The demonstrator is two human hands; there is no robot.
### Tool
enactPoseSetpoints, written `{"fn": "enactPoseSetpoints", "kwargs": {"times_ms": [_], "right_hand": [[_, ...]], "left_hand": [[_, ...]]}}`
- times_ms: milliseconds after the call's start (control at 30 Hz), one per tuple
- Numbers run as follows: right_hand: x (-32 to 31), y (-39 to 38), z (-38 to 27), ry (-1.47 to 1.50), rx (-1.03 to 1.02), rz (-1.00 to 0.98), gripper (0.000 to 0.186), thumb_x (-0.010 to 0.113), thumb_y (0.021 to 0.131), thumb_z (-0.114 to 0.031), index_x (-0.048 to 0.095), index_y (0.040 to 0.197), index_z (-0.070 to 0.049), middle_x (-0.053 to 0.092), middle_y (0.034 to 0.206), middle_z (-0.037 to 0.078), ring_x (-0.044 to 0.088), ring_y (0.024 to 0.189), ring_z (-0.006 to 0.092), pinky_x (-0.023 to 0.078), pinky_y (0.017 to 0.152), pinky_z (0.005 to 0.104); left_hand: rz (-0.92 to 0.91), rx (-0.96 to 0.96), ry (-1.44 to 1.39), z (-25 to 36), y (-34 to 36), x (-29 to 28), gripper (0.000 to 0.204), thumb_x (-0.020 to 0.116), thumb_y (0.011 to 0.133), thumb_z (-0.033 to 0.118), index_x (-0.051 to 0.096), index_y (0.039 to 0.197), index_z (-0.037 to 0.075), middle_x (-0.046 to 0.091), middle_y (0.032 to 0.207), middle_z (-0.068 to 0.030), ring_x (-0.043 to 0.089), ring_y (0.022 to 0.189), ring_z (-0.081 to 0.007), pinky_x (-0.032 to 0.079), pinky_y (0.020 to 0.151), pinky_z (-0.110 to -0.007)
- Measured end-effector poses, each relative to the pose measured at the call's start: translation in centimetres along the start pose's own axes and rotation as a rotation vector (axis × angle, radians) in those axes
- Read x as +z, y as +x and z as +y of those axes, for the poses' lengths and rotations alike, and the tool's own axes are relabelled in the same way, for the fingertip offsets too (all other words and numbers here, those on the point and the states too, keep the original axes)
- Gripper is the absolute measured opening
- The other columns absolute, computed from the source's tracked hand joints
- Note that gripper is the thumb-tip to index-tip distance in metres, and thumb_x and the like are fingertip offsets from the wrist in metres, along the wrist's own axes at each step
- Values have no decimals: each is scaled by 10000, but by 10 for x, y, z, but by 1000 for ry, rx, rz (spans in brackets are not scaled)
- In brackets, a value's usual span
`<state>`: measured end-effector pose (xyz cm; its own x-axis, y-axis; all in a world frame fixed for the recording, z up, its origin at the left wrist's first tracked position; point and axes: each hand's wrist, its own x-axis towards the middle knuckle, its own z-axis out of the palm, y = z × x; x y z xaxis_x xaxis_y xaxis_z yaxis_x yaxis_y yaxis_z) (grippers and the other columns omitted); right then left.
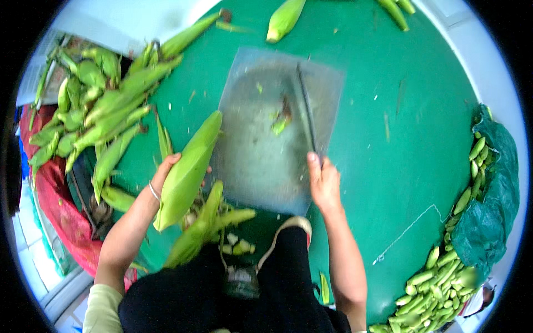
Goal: The person peels corn cobs by first using a cleaver to chop off the ends and then pulling back the husks by hand.
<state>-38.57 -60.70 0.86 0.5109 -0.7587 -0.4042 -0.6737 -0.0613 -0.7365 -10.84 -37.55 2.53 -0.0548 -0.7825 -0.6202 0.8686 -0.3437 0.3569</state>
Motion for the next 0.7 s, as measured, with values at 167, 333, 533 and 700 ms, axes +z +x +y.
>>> {"fn": "enactPoseSetpoints", "kwargs": {"times_ms": [167,333,533,700], "right_hand": [[12,-27,-11,-95,-50,-228,466,482,893,-416,524,807,40,553,698,299,561,709,475,436,592,490],[49,-50,-7,-15,-39,-317,440,495,890,-394,502,791,35,538,638,270,565,635,447,421,553,464],[23,-59,29,175,63,-243,392,482,914,-362,457,740,-13,466,497,86,464,413,197,353,405,321],[21,-66,19,394,168,-282,402,436,936,-388,396,717,-54,387,478,13,375,355,87,308,329,243]], "left_hand": [[300,181,87,118,97,33,379,553,829,377,584,1038,62,646,897,-102,633,717,-196,527,656,-333],[293,719,116,230,214,55,357,595,822,264,546,1068,10,614,998,-124,597,902,-217,487,807,-341],[1306,1241,1547,260,122,5,301,662,677,242,638,898,39,598,934,-201,561,935,-302,448,824,-406],[2023,192,1650,281,-20,-56,750,683,677,481,458,1194,-13,386,1246,-217,362,1170,-364,430,894,-449]]}}
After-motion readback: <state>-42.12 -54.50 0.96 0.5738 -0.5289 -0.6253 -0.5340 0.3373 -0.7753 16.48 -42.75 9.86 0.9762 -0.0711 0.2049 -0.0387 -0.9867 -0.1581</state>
